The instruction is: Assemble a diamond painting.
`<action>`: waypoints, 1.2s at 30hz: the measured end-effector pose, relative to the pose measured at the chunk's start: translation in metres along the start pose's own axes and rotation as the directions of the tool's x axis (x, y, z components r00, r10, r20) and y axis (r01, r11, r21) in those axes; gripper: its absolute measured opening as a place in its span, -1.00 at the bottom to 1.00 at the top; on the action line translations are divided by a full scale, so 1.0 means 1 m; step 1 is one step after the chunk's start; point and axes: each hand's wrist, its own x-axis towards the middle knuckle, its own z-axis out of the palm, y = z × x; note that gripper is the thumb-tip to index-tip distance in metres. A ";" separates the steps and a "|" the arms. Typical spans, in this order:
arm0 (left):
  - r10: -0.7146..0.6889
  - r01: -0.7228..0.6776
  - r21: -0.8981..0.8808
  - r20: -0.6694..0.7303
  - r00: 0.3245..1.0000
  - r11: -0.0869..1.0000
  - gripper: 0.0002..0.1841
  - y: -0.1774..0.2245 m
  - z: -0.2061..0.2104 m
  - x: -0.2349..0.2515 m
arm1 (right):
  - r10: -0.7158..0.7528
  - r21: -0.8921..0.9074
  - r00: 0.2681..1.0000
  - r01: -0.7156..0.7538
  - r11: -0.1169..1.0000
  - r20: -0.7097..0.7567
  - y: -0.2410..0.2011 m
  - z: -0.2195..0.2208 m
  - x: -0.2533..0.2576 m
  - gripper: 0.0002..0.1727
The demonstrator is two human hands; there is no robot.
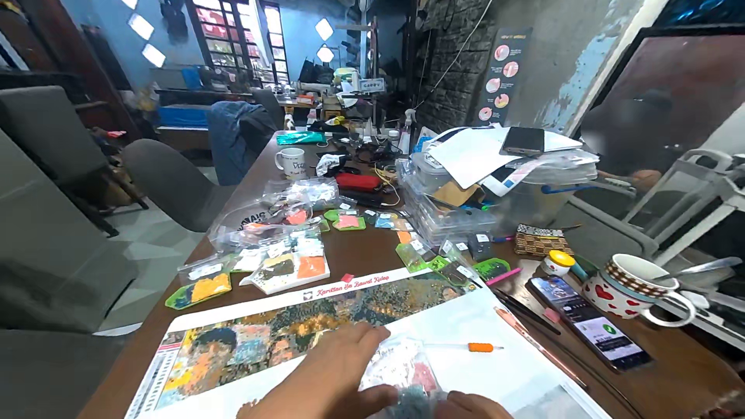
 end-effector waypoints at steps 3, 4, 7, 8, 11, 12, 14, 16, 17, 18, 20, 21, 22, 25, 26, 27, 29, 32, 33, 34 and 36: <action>-0.139 0.157 -0.121 0.143 0.980 0.980 -0.05 0.001 0.007 0.033 | 0.149 0.129 0.984 -0.136 0.982 -0.095 0.006 -0.012 -0.005 -0.79; -0.165 0.189 -0.164 0.146 0.975 0.968 0.01 0.000 0.009 0.039 | 0.190 0.133 0.973 -0.173 0.976 -0.134 0.009 -0.017 -0.006 -0.77; -0.196 0.229 -0.260 0.146 0.970 0.938 0.03 -0.001 0.012 0.049 | 0.211 0.074 0.940 -0.198 0.977 -0.268 0.023 -0.025 -0.013 -0.66; -0.190 0.227 -0.297 0.148 0.970 0.927 -0.06 -0.001 0.011 0.049 | 0.214 0.079 0.929 -0.199 0.977 -0.303 0.028 -0.025 -0.015 -0.64; -0.098 0.146 -0.459 0.128 0.987 0.876 -0.59 0.001 0.005 0.041 | 0.299 0.262 0.885 -0.212 0.941 -0.358 0.040 -0.023 -0.015 -0.68; -0.063 0.118 -0.497 0.126 0.990 0.860 -0.72 0.004 0.000 0.038 | 0.343 0.351 0.870 -0.215 0.911 -0.356 0.043 -0.023 -0.013 -0.70; -0.017 0.070 -0.539 0.102 0.995 0.840 -0.80 0.013 -0.011 0.033 | 0.436 0.535 0.860 -0.245 0.809 -0.266 0.043 -0.029 -0.004 -0.55; 0.009 0.018 -0.562 0.046 0.999 0.827 -0.82 0.023 -0.020 0.030 | 0.459 0.669 0.883 -0.285 0.686 -0.095 0.039 -0.040 0.008 -0.16; 0.011 0.001 -0.575 0.017 1.000 0.818 -0.83 0.028 -0.024 0.029 | 0.442 0.718 0.896 -0.283 0.636 -0.039 0.037 -0.042 0.016 -0.02; 0.010 -0.016 -0.588 -0.014 1.000 0.808 -0.85 0.032 -0.027 0.030 | 0.421 0.764 0.907 -0.252 0.594 -0.028 0.034 -0.042 0.023 0.01; 0.005 -0.061 -0.599 -0.096 0.995 0.798 -0.88 0.037 -0.029 0.033 | 0.404 0.845 0.910 -0.139 0.516 -0.097 0.027 -0.039 0.035 -0.23; 0.000 -0.085 -0.594 -0.140 0.990 0.800 -0.87 0.037 -0.027 0.036 | 0.427 0.865 0.895 -0.107 0.490 -0.131 0.024 -0.037 0.039 -0.44; -0.007 -0.105 -0.582 -0.186 0.983 0.807 -0.83 0.036 -0.024 0.038 | 0.468 0.865 0.872 -0.117 0.488 -0.146 0.023 -0.036 0.043 -0.61; -0.071 -0.090 -0.517 -0.282 0.957 0.851 -0.66 0.020 -0.015 0.045 | 0.623 0.866 0.781 -0.280 0.414 -0.046 0.028 -0.039 0.046 -0.80; -0.101 -0.030 -0.476 -0.247 0.964 0.879 -0.62 0.013 -0.013 0.048 | 0.670 0.879 0.742 -0.327 0.348 0.011 0.032 -0.041 0.046 -0.80; -0.122 0.033 -0.417 -0.190 0.974 0.908 -0.62 0.006 -0.012 0.050 | 0.704 0.889 0.708 -0.358 0.286 0.059 0.035 -0.042 0.045 -0.79; -0.133 0.118 -0.253 -0.041 0.990 0.960 -0.66 -0.001 -0.006 0.053 | 0.746 0.888 0.655 -0.405 0.215 0.118 0.040 -0.040 0.043 -0.76; -0.085 0.099 -0.108 0.132 0.988 0.989 -0.55 -0.001 0.008 0.056 | 0.739 0.873 0.655 -0.442 0.207 0.156 0.043 -0.034 0.038 -0.76; -0.060 0.075 -0.093 0.150 0.987 0.993 -0.54 0.001 0.012 0.057 | 0.722 0.870 0.673 -0.443 0.218 0.162 0.043 -0.032 0.037 -0.76; -0.045 0.060 -0.091 0.157 0.987 0.994 -0.53 0.002 0.015 0.058 | 0.702 0.866 0.692 -0.443 0.232 0.166 0.043 -0.030 0.035 -0.76; -0.055 0.072 -0.093 0.166 0.985 0.993 -0.52 0.005 0.016 0.059 | 0.673 0.859 0.719 -0.445 0.254 0.174 0.043 -0.026 0.033 -0.78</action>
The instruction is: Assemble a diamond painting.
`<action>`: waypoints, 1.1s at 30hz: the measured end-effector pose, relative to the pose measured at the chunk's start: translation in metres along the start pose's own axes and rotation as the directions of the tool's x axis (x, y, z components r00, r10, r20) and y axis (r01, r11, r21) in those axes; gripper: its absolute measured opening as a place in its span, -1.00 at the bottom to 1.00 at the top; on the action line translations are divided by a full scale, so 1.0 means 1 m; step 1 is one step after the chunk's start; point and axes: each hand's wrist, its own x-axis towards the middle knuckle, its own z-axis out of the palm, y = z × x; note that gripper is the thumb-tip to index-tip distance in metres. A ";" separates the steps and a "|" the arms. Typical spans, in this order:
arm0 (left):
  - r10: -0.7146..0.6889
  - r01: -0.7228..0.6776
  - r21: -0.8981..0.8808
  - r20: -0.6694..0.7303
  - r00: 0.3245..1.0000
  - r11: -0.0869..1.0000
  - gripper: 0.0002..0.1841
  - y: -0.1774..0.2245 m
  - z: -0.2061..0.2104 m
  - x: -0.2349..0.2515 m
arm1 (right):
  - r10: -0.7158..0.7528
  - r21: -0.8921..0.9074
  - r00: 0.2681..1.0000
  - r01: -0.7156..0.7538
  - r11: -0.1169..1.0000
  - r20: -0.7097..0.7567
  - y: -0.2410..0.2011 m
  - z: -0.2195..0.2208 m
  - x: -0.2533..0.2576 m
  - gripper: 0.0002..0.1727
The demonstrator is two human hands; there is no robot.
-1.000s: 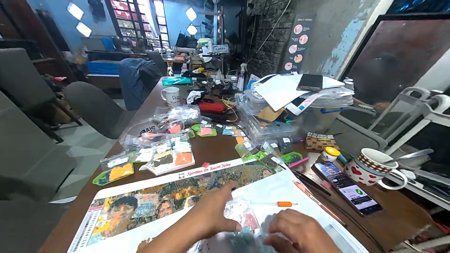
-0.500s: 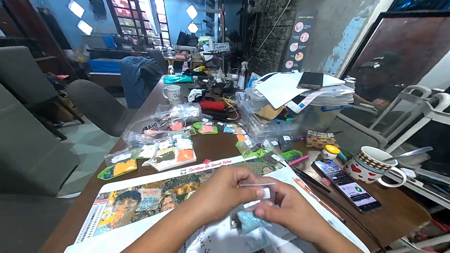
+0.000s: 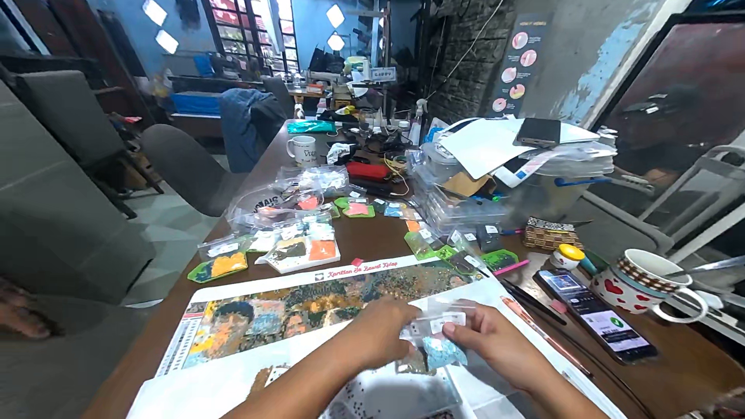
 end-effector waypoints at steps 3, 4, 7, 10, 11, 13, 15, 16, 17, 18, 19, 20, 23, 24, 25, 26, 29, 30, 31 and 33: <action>-0.017 0.018 -0.060 0.006 1.000 0.998 -0.58 0.004 -0.002 0.000 | -0.004 -0.031 1.000 0.005 1.000 0.028 0.004 0.001 0.000 -0.78; -0.014 0.013 -0.082 -0.011 1.000 0.997 -0.60 0.004 -0.002 -0.001 | -0.005 -0.041 1.000 0.007 0.999 0.029 0.004 0.001 -0.001 -0.74; 0.011 -0.029 -0.176 -0.100 0.995 0.984 -0.59 0.007 -0.004 -0.007 | -0.033 -0.042 0.998 0.035 0.999 0.056 0.002 0.002 -0.002 -0.61; 0.056 -0.121 -0.292 -0.223 0.973 0.949 -0.63 0.014 -0.003 -0.012 | -0.058 0.156 0.998 0.053 0.986 0.030 -0.002 0.007 -0.004 -0.70; 0.072 -0.160 -0.316 -0.272 0.960 0.935 -0.65 0.016 -0.001 -0.012 | -0.055 0.214 0.998 0.048 0.976 0.026 -0.003 0.008 -0.004 -0.76; 0.108 -0.245 -0.345 -0.371 0.922 0.906 -0.68 0.016 0.005 -0.013 | -0.052 0.281 0.998 0.046 0.959 0.017 -0.003 0.008 -0.002 -0.80; 0.120 -0.301 -0.383 -0.430 0.895 0.873 -0.65 0.014 0.010 -0.014 | -0.057 0.283 0.998 0.054 0.957 0.003 -0.004 0.006 -0.001 -0.78; 0.114 -0.303 -0.386 -0.442 0.890 0.871 -0.60 0.012 0.011 -0.015 | -0.052 0.270 0.998 0.055 0.961 -0.020 -0.004 0.004 -0.001 -0.79; 0.095 -0.282 -0.383 -0.440 0.893 0.879 -0.56 0.009 0.012 -0.017 | -0.045 0.251 0.997 0.058 0.966 -0.058 -0.006 0.000 -0.001 -0.79; 0.069 -0.246 -0.371 -0.430 0.900 0.895 -0.53 0.006 0.013 -0.020 | -0.044 0.215 0.993 0.067 0.974 -0.110 -0.007 -0.005 -0.001 -0.78; 0.043 -0.202 -0.352 -0.412 0.910 0.914 -0.52 0.002 0.012 -0.023 | -0.049 0.166 0.986 0.075 0.983 -0.158 -0.006 -0.014 0.000 -0.74; 0.026 -0.158 -0.320 -0.380 0.924 0.934 -0.54 -0.003 0.012 -0.027 | -0.052 0.121 0.977 0.078 0.990 -0.205 -0.005 -0.024 0.002 -0.69; 0.019 -0.061 -0.197 -0.206 0.978 0.978 -0.42 -0.015 0.010 -0.041 | -0.023 0.040 0.958 0.036 0.999 -0.286 0.000 -0.055 0.007 -0.56; 0.037 -0.066 -0.157 -0.179 0.983 0.985 -0.30 -0.017 0.012 -0.045 | -0.013 0.009 0.952 0.016 1.000 -0.307 0.003 -0.063 0.008 -0.55; 0.066 -0.089 -0.130 -0.171 0.983 0.987 -0.18 -0.019 0.016 -0.049 | -0.004 -0.030 0.945 -0.005 1.000 -0.326 0.005 -0.069 0.008 -0.53; 0.097 -0.114 -0.098 -0.161 0.982 0.989 -0.08 -0.020 0.020 -0.053 | 0.007 -0.066 0.944 -0.030 0.997 -0.331 0.007 -0.075 0.008 -0.49; 0.142 -0.136 0.061 -0.118 0.983 0.989 0.15 -0.019 0.034 -0.062 | 0.086 -0.143 0.950 -0.134 0.981 -0.302 0.013 -0.088 0.006 -0.30; 0.144 -0.134 0.096 -0.108 0.984 0.986 0.17 -0.018 0.039 -0.063 | 0.106 -0.189 0.949 -0.167 0.968 -0.298 0.016 -0.091 0.005 -0.26; 0.149 -0.136 0.109 -0.124 0.981 0.985 0.15 -0.019 0.044 -0.063 | 0.113 -0.262 0.948 -0.195 0.945 -0.298 0.019 -0.092 0.005 -0.23; 0.158 -0.145 0.081 -0.194 0.968 0.986 0.08 -0.020 0.050 -0.063 | 0.076 -0.497 0.946 -0.233 0.836 -0.316 0.018 -0.088 0.001 -0.18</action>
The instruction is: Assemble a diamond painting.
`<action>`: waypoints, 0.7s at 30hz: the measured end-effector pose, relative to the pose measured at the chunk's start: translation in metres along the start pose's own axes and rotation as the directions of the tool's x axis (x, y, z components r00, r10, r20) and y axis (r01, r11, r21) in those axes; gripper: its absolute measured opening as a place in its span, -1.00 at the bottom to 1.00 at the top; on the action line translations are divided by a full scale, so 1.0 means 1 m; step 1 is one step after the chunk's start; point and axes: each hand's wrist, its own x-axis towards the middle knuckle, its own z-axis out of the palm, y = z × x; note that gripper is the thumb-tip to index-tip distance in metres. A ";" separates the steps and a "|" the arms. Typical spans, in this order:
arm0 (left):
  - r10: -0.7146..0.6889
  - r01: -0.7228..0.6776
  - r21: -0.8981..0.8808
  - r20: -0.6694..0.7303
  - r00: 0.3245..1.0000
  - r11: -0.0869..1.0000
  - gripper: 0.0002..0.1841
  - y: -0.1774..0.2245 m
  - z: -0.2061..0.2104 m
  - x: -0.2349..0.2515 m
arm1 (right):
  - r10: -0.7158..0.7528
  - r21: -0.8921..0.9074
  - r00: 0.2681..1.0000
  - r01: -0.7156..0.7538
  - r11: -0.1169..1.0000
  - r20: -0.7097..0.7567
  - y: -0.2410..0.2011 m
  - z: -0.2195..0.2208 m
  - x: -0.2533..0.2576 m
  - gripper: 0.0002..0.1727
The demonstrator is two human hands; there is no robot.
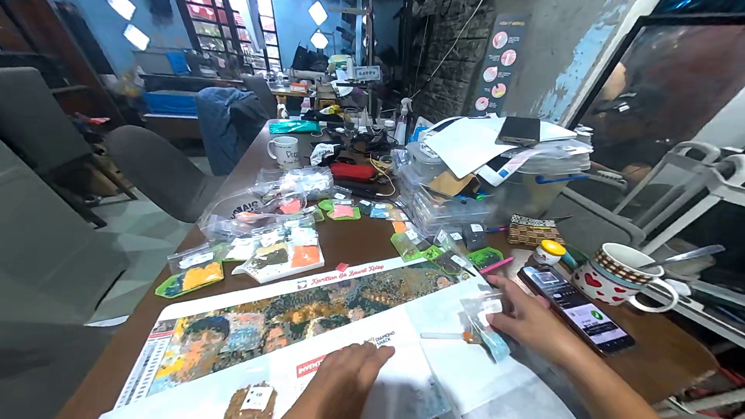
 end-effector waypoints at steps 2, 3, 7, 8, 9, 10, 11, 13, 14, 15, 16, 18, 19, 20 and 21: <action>0.008 -0.010 -0.040 -0.036 0.999 0.999 0.01 -0.002 0.001 0.000 | -0.137 -0.240 0.983 0.104 0.965 -0.125 -0.004 0.007 -0.012 -0.16; 0.030 -0.032 -0.046 -0.056 0.998 0.998 -0.04 -0.005 0.003 -0.001 | -0.273 -0.331 0.940 0.196 0.923 -0.204 -0.004 0.014 -0.018 -0.18; 0.126 -0.126 0.012 -0.126 0.984 0.992 -0.31 -0.012 0.008 -0.002 | -0.687 -0.445 0.720 0.585 0.678 -0.101 -0.016 0.048 -0.053 -0.37; 0.146 -0.143 0.029 -0.153 0.978 0.989 -0.35 -0.012 0.009 -0.003 | -0.723 -0.383 0.690 0.673 0.633 0.018 -0.023 0.057 -0.063 -0.43; 0.166 -0.161 0.041 -0.184 0.969 0.986 -0.38 -0.013 0.010 -0.003 | -0.751 -0.327 0.651 0.738 0.590 0.114 -0.026 0.066 -0.069 -0.47; 0.186 -0.180 0.047 -0.225 0.957 0.983 -0.41 -0.014 0.011 -0.004 | -0.774 -0.313 0.609 0.779 0.543 0.174 -0.024 0.074 -0.071 -0.45; 0.200 -0.193 0.054 -0.259 0.945 0.980 -0.43 -0.015 0.012 -0.005 | -0.788 -0.322 0.580 0.801 0.505 0.207 -0.020 0.080 -0.071 -0.40; 0.230 -0.214 0.085 -0.322 0.918 0.973 -0.48 -0.016 0.012 -0.007 | -0.802 -0.337 0.552 0.817 0.467 0.227 -0.013 0.084 -0.068 -0.34; 0.239 -0.219 0.097 -0.338 0.910 0.971 -0.51 -0.017 0.012 -0.008 | -0.809 -0.328 0.542 0.825 0.460 0.228 -0.012 0.083 -0.067 -0.37; 0.244 -0.221 0.106 -0.348 0.905 0.970 -0.52 -0.018 0.012 -0.008 | -0.816 -0.311 0.530 0.835 0.455 0.230 -0.011 0.080 -0.067 -0.41; 0.250 -0.222 0.118 -0.355 0.901 0.968 -0.52 -0.020 0.013 -0.008 | -0.823 -0.293 0.519 0.843 0.451 0.229 -0.011 0.077 -0.067 -0.43; 0.263 -0.221 0.153 -0.366 0.893 0.963 -0.50 -0.021 0.012 -0.007 | -0.834 -0.284 0.510 0.848 0.447 0.209 -0.013 0.075 -0.067 -0.41; 0.272 -0.219 0.179 -0.374 0.887 0.959 -0.50 -0.020 0.012 -0.007 | -0.838 -0.299 0.512 0.843 0.447 0.190 -0.014 0.077 -0.065 -0.38; 0.285 -0.218 0.209 -0.382 0.879 0.953 -0.49 -0.020 0.012 -0.007 | -0.838 -0.320 0.515 0.836 0.446 0.177 -0.015 0.079 -0.063 -0.37; 0.303 -0.218 0.245 -0.395 0.867 0.945 -0.49 -0.020 0.012 -0.006 | -0.837 -0.340 0.518 0.830 0.442 0.176 -0.016 0.082 -0.061 -0.36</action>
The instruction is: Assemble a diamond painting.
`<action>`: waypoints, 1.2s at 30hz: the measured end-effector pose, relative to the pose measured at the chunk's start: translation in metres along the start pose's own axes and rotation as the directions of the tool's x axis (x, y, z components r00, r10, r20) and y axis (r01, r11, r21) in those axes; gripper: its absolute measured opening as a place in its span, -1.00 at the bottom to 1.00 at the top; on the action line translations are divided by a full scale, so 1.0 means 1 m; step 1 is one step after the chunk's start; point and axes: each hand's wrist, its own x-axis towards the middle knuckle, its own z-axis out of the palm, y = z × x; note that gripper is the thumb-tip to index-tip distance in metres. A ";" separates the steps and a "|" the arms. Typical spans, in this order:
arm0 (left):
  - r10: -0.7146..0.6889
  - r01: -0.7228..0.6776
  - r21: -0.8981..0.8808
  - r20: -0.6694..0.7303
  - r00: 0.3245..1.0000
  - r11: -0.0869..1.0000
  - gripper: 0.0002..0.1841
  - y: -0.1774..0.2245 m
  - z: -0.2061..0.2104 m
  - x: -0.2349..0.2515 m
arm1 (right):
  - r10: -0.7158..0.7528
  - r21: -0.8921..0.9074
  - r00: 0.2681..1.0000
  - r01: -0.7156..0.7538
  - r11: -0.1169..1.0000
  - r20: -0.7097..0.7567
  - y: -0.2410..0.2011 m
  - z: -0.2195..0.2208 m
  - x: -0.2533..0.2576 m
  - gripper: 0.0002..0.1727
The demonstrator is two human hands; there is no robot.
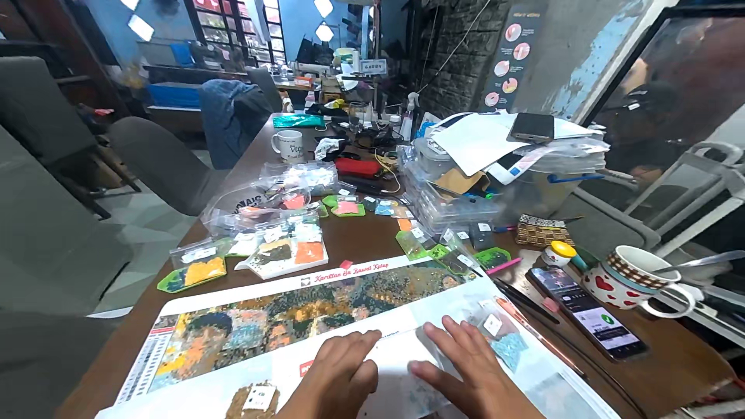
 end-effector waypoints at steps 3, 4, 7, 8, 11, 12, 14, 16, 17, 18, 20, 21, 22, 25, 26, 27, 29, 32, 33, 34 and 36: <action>0.037 -0.035 0.069 -0.028 0.999 0.997 -0.49 0.000 -0.002 0.001 | -0.037 0.033 0.999 0.036 0.999 0.027 0.002 0.004 0.000 -0.39; 0.035 -0.034 0.064 -0.019 0.999 0.997 -0.49 -0.001 -0.003 0.001 | -0.049 0.047 0.998 0.047 0.998 0.040 0.003 0.003 -0.001 -0.39; 0.011 -0.012 0.027 0.013 1.000 1.000 -0.49 -0.001 -0.004 0.000 | -0.036 0.050 0.999 0.034 0.998 0.036 0.007 -0.001 -0.001 -0.28; 0.006 -0.006 0.007 0.026 1.000 1.000 -0.49 0.000 -0.004 0.001 | -0.020 0.040 0.999 0.019 0.999 0.044 0.009 -0.001 0.000 -0.28; 0.009 -0.008 -0.024 0.053 0.999 1.000 -0.50 0.004 -0.005 0.003 | -0.012 0.030 0.995 0.010 1.000 0.100 0.007 0.002 0.004 -0.38; 0.013 -0.012 -0.021 0.058 0.998 1.000 -0.50 0.005 -0.005 0.003 | -0.037 0.035 0.994 0.034 0.999 0.106 0.006 0.004 0.004 -0.40; 0.019 -0.019 -0.007 0.060 0.998 1.000 -0.51 0.006 -0.006 0.003 | -0.104 0.037 0.986 0.100 0.994 0.126 0.005 0.003 0.002 -0.43; 0.017 -0.018 0.008 0.061 0.998 1.000 -0.51 0.005 -0.006 0.002 | -0.148 0.056 0.980 0.142 0.988 0.129 0.008 -0.001 -0.002 -0.39; 0.017 -0.019 0.020 0.055 0.998 1.000 -0.50 0.004 -0.006 0.002 | -0.157 0.073 0.982 0.150 0.986 0.104 0.011 -0.002 -0.004 -0.36; 0.018 -0.019 0.029 0.048 0.999 0.999 -0.50 0.003 -0.006 0.001 | -0.153 0.081 0.986 0.148 0.986 0.065 0.014 -0.002 -0.005 -0.31; 0.018 -0.019 0.035 0.048 0.999 0.999 -0.51 0.004 -0.008 0.002 | -0.121 0.038 0.993 0.120 0.992 0.009 0.018 -0.002 -0.005 -0.28; 0.012 -0.013 0.022 0.053 0.998 1.000 -0.53 0.005 -0.009 0.002 | -0.104 0.002 0.995 0.104 0.995 0.003 0.017 -0.002 -0.004 -0.29; 0.009 -0.009 0.008 0.058 0.998 1.000 -0.56 0.006 -0.009 0.002 | -0.100 -0.023 0.995 0.100 0.995 0.004 0.017 -0.001 -0.004 -0.31; 0.005 -0.003 -0.025 0.063 0.998 1.000 -0.57 0.006 -0.007 0.000 | -0.148 -0.009 0.989 0.147 0.989 -0.008 0.017 0.002 -0.006 -0.32; 0.003 -0.001 -0.026 0.068 0.998 1.000 -0.55 0.005 -0.007 0.000 | -0.164 0.000 0.986 0.164 0.986 -0.011 0.018 0.001 -0.006 -0.31; 0.001 0.000 -0.021 0.072 0.997 1.000 -0.53 0.005 -0.007 0.000 | -0.173 0.006 0.985 0.173 0.985 -0.015 0.018 0.000 -0.005 -0.29; 0.002 -0.001 -0.012 0.066 0.998 1.000 -0.48 0.004 -0.007 0.001 | -0.174 -0.014 0.985 0.173 0.985 -0.017 0.017 -0.001 0.000 -0.27; 0.010 -0.009 -0.014 0.050 0.999 1.000 -0.45 0.005 -0.006 0.002 | -0.193 -0.066 0.981 0.194 0.979 0.011 0.011 0.002 0.012 -0.36; 0.012 -0.011 -0.015 0.043 0.999 1.000 -0.45 0.005 -0.005 0.002 | -0.212 -0.078 0.977 0.212 0.974 0.015 0.009 0.004 0.014 -0.39; 0.013 -0.013 -0.015 0.039 0.999 1.000 -0.45 0.005 -0.004 0.002 | -0.228 -0.093 0.973 0.229 0.969 0.024 0.009 0.005 0.017 -0.41; 0.014 -0.014 -0.011 0.038 0.999 1.000 -0.45 0.004 -0.004 0.002 | -0.243 -0.127 0.970 0.245 0.961 0.029 0.009 0.006 0.017 -0.42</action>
